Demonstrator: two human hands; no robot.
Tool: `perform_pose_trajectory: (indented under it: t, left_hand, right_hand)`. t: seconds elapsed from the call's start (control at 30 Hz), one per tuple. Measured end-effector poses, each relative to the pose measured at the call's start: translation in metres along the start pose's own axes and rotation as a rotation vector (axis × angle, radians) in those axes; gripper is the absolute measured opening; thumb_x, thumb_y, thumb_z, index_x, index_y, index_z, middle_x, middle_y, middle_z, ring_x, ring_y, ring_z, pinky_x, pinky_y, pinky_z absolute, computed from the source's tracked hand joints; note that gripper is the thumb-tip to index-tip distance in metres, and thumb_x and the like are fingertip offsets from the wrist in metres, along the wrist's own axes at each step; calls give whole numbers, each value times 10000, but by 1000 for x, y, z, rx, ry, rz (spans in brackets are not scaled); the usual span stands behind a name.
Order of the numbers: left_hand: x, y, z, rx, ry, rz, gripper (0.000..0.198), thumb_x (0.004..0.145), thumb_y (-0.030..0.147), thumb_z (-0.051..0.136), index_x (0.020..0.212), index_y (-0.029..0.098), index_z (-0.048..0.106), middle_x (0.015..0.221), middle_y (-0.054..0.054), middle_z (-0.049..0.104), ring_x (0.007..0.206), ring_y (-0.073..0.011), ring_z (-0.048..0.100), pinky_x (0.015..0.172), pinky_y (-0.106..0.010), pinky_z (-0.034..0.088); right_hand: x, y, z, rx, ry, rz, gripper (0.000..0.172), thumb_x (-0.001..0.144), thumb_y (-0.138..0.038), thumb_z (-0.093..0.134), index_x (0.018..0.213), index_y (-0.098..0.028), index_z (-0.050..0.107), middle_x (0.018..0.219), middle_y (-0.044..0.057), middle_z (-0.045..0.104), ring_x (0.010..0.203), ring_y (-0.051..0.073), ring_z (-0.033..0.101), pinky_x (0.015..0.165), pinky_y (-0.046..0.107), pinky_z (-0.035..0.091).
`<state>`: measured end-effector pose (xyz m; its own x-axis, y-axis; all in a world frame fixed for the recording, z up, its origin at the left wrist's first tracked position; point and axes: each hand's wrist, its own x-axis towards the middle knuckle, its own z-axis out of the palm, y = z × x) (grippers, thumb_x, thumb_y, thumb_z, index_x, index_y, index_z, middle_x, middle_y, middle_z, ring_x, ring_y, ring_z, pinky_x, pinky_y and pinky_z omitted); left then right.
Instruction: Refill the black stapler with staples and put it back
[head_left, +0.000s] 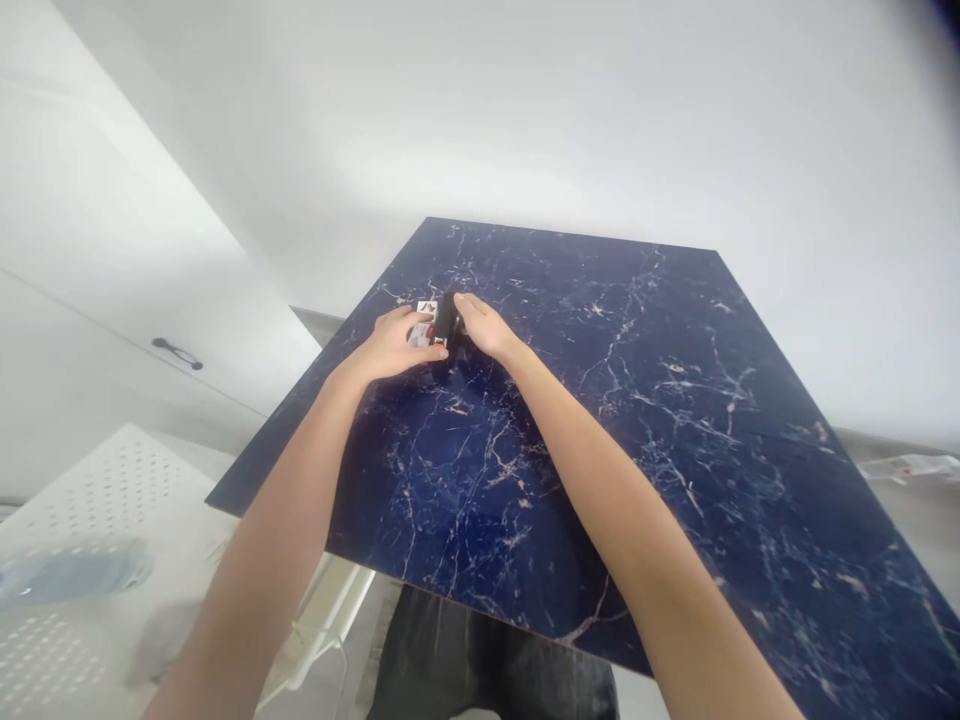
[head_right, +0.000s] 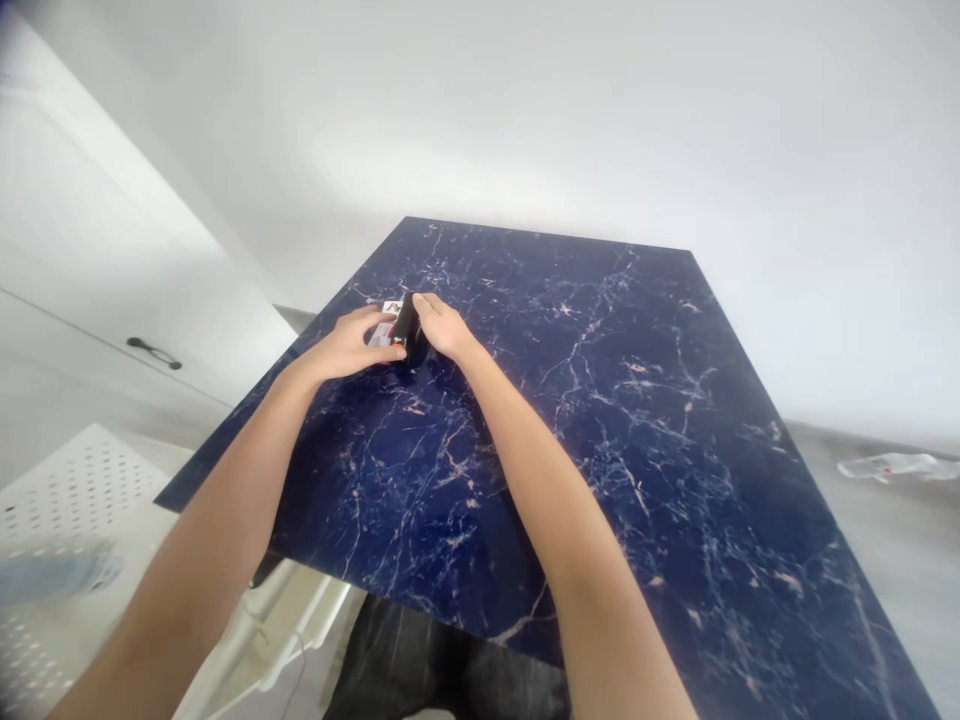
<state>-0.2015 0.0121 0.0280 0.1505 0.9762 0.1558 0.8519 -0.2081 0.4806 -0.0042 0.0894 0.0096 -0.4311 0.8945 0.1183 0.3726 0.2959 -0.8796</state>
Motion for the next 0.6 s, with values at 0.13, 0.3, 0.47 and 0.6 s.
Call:
perform_pose_trajectory:
  t: [0.13,0.3,0.47,0.6]
  left_hand:
    - [1,-9,-4,-37,-18,-54,763,782,627,799,1413,227,643,1474,-148,578,1430,-404,463,1196,-586,355]
    - [-1,-7,-5,-54,-43,7,608,841,606,726,1339,258,700,1436,-91,628,1355,-354,547,1186,-520,391]
    - [0,6,14,157,112,131,518,824,566,773,1224,237,767,1536,-104,563,1484,-426,378,1240,-618,280]
    - [0,13,19,222,163,170,322,841,505,772,974,214,806,1499,-91,590,1432,-398,422,1203,-604,348]
  right_hand:
    - [6,10,-15,13,72,40,487,1076,-541,365,1069,-204,716,1224,92,748,1168,251,676,1102,432,493]
    - [19,36,-32,57,149,85,337,1022,-409,509,940,-185,747,974,62,767,928,198,709,954,350,551]
    - [20,54,-31,11,178,84,224,904,-210,589,1020,-189,779,929,44,782,797,167,725,872,324,575]
    - [13,51,-38,-124,235,72,371,828,-102,537,1108,-176,770,1011,70,786,904,197,733,951,364,557]
